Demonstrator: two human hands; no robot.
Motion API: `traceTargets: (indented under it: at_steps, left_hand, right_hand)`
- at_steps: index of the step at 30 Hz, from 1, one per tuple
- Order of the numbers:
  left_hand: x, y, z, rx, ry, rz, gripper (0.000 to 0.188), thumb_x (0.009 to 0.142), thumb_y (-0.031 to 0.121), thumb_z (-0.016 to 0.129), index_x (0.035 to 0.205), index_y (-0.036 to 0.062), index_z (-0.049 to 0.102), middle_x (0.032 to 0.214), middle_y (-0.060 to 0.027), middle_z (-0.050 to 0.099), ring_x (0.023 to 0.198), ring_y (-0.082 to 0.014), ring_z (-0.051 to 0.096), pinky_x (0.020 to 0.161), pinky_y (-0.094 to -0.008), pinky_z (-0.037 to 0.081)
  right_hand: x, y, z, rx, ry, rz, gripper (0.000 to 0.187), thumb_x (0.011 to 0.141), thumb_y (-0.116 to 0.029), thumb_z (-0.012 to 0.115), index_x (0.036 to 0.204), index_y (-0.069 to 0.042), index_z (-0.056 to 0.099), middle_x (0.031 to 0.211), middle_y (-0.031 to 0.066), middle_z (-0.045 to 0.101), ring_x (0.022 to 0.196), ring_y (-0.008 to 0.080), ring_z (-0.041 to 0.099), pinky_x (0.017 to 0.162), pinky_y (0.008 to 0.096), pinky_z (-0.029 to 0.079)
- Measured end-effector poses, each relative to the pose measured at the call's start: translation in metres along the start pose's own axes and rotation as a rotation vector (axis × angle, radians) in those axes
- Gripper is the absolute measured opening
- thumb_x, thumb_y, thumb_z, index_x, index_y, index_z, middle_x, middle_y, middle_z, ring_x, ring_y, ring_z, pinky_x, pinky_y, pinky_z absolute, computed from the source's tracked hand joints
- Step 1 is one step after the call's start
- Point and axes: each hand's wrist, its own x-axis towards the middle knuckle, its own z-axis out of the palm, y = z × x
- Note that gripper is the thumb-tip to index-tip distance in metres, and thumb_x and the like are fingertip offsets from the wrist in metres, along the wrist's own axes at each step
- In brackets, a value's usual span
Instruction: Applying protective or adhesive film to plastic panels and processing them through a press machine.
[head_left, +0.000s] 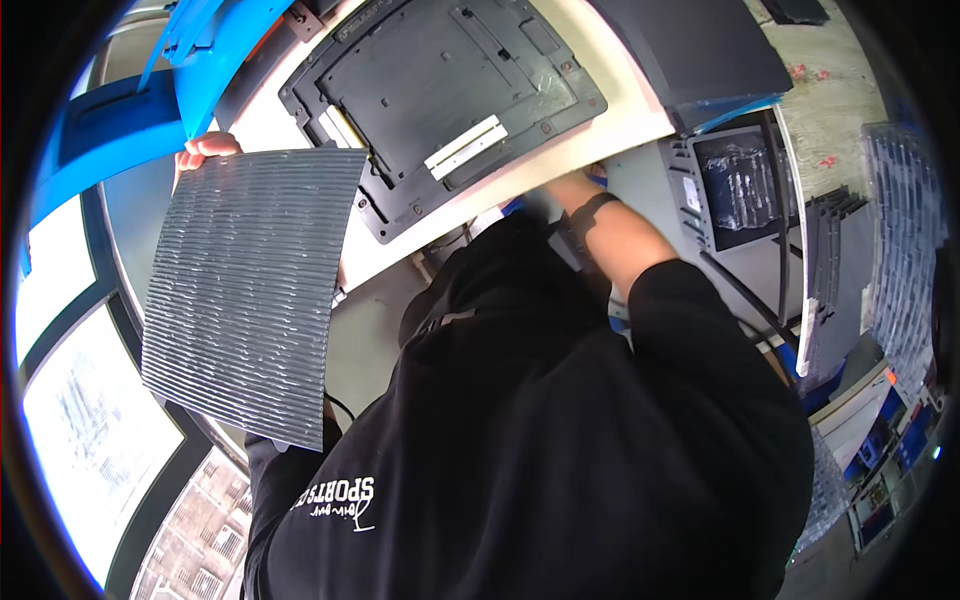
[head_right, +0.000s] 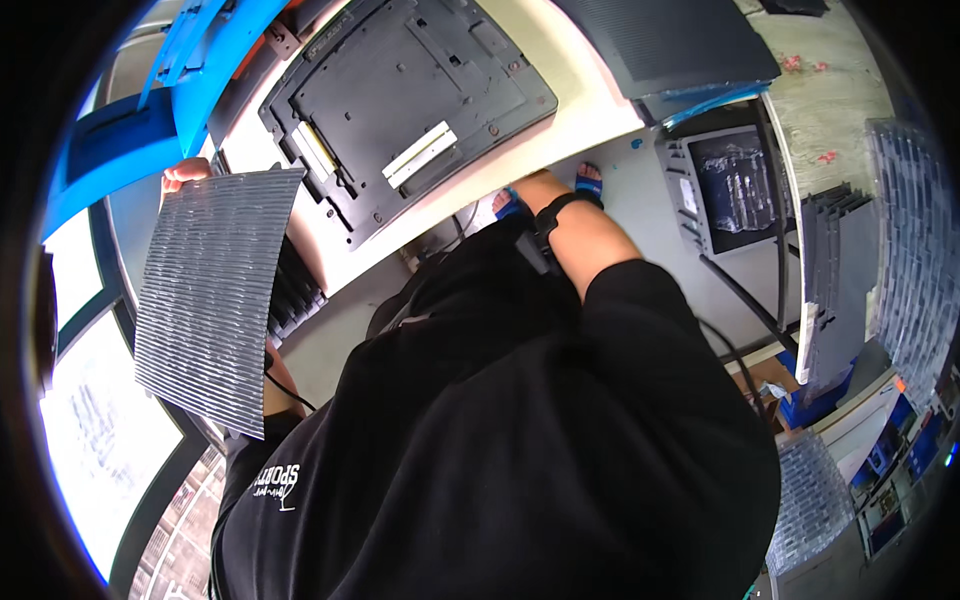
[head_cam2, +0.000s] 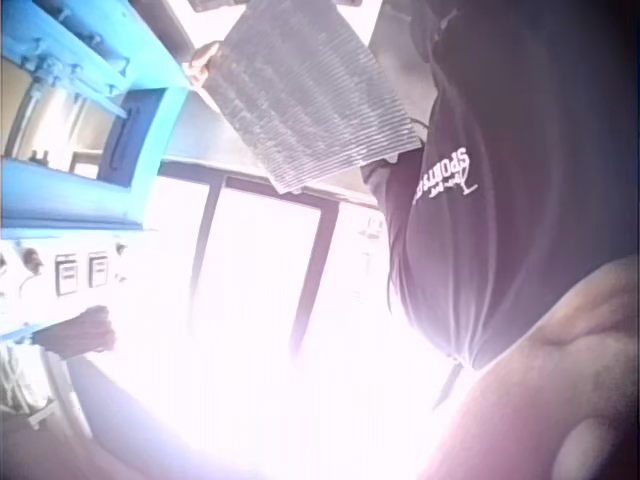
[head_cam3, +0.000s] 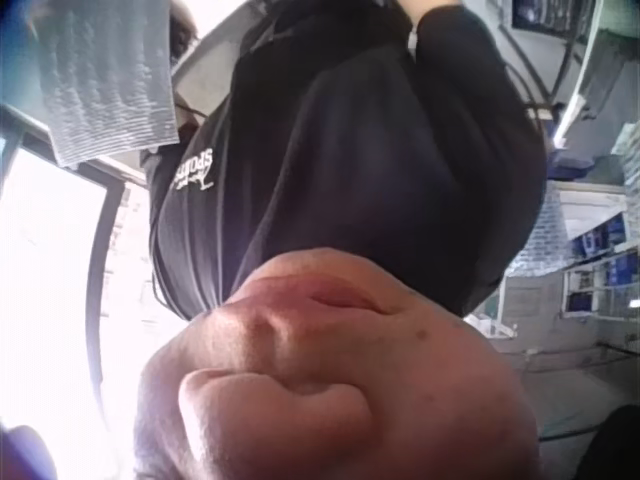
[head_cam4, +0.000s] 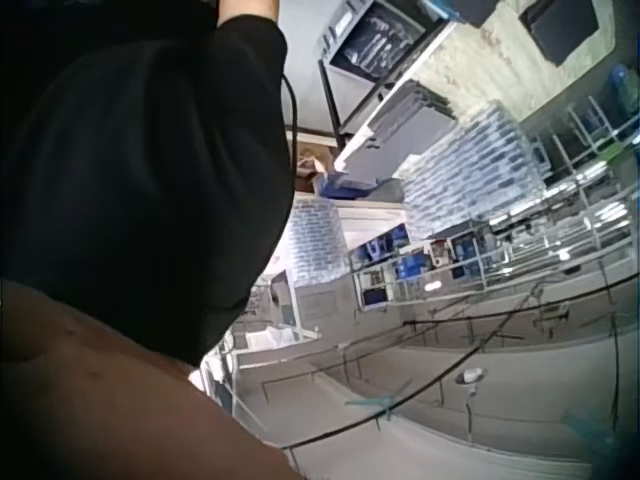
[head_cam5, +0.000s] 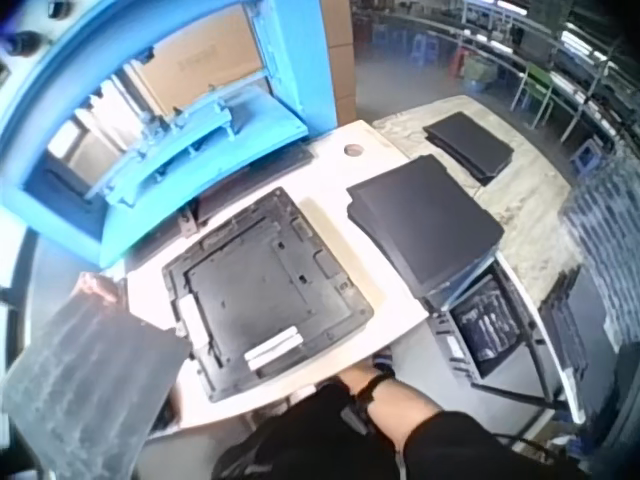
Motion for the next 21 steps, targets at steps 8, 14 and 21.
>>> traceTargets:
  at_steps: [8, 14, 21]
  left_hand:
    - [0.015, -0.042, -0.014, -0.035, 0.036, -0.045, 0.021, 0.096, 0.028, 0.050, 0.097, 0.0082, 0.058, 0.093, -0.0034, 0.055, 0.097, -0.0161, 0.051, 0.079, -0.0298, 0.044]
    - [0.017, -0.136, 0.013, 0.029, -0.074, -0.063, 0.020, 0.096, 0.027, 0.050, 0.097, 0.0082, 0.058, 0.093, -0.0036, 0.054, 0.096, -0.0160, 0.051, 0.079, -0.0298, 0.044]
    - [0.070, -0.110, -0.088, 0.853, 1.034, 1.088, 0.051, 0.101, 0.042, 0.029, 0.130, 0.0042, 0.047, 0.134, -0.0142, 0.050, 0.123, -0.0251, 0.047, 0.103, -0.0383, 0.039]
  right_hand:
    - [-0.086, -0.013, -0.083, 0.292, -0.219, 0.004, 0.027, 0.086, -0.027, 0.061, 0.079, -0.001, 0.065, 0.076, 0.0201, 0.063, 0.074, 0.0372, 0.062, 0.067, 0.0453, 0.047]
    - [-0.107, -0.087, -0.255, 0.836, 0.020, -0.300, 0.038, 0.081, -0.018, 0.072, 0.112, -0.004, 0.054, 0.082, 0.0036, 0.061, 0.071, 0.0129, 0.058, 0.069, 0.0269, 0.049]
    - [-0.072, -0.133, -0.294, 0.764, -0.043, -0.426, 0.064, 0.079, -0.007, 0.072, 0.135, -0.010, 0.040, 0.101, 0.0132, 0.057, 0.071, 0.0127, 0.057, 0.067, 0.0257, 0.050]
